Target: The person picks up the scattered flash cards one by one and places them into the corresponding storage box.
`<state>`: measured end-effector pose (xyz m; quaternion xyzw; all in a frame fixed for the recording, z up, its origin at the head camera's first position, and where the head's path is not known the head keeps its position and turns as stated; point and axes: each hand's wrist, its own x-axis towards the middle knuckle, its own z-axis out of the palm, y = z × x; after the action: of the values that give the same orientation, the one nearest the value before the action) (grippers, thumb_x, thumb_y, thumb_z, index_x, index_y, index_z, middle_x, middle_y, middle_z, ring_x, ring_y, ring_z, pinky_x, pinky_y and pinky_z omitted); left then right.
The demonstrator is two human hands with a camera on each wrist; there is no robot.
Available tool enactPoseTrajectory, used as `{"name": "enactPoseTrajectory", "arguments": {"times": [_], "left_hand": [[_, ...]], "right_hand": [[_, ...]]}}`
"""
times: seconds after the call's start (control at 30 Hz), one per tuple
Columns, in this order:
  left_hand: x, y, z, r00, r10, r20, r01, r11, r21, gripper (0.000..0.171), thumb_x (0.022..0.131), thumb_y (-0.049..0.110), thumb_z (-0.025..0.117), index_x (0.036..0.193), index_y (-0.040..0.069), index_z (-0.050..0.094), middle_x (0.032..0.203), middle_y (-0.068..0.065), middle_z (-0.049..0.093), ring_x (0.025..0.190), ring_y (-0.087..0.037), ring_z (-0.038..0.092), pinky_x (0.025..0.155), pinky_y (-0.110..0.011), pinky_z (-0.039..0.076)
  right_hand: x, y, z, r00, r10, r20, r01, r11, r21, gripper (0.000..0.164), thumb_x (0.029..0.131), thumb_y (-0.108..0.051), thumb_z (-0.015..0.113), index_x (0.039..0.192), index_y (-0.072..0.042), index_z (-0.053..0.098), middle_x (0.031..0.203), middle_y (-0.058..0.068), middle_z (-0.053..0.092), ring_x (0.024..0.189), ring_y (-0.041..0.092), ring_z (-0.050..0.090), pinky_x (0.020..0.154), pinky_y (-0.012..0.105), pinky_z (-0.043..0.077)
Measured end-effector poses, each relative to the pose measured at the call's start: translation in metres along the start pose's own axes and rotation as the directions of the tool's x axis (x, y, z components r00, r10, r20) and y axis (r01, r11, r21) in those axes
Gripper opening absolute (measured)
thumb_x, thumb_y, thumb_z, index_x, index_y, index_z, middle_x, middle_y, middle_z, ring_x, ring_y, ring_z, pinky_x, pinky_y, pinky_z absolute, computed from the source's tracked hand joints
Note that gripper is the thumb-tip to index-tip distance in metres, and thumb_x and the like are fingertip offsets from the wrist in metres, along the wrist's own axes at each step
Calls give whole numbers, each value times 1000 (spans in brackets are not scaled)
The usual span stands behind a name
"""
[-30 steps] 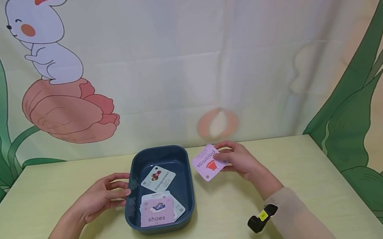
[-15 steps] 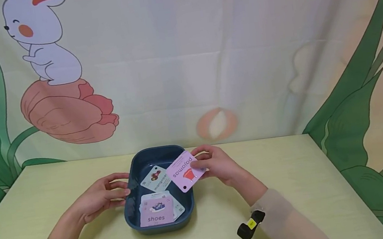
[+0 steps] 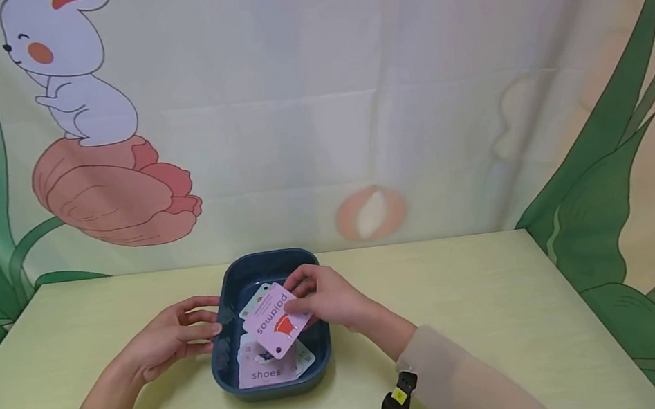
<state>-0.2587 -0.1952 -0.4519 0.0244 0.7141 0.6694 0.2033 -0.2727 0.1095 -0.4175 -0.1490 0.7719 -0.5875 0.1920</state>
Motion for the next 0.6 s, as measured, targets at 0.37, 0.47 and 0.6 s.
{"name": "enactPoseTrajectory", "arguments": {"times": [0.37,0.47,0.6], "left_hand": [[0,-1,0,1000,0,-5,0,1000,-1,65,96,3,71,151,-1,37,123,-21,53,99,-27,65,88,-38,59],[0,0,0,1000,0,-2,0,1000,-4,65,96,3,70,152,-2,36,123,-21,53,100,-26,65,88,-38,59],[-1,0,1,1000,0,2,0,1000,-7,65,97,3,69,152,-2,35,125,-22,53,100,-26,65,88,-39,59]], "right_hand": [[5,-1,29,999,-21,34,28,976,-218,23,91,-3,76,110,-6,64,93,8,65,78,21,67,69,31,61],[8,2,34,998,-27,51,41,953,-301,22,90,-3,77,108,-8,64,92,5,65,79,19,65,68,28,59],[10,4,41,998,-27,60,50,911,-410,23,89,-4,79,105,-10,64,88,3,64,79,18,63,67,26,56]]}}
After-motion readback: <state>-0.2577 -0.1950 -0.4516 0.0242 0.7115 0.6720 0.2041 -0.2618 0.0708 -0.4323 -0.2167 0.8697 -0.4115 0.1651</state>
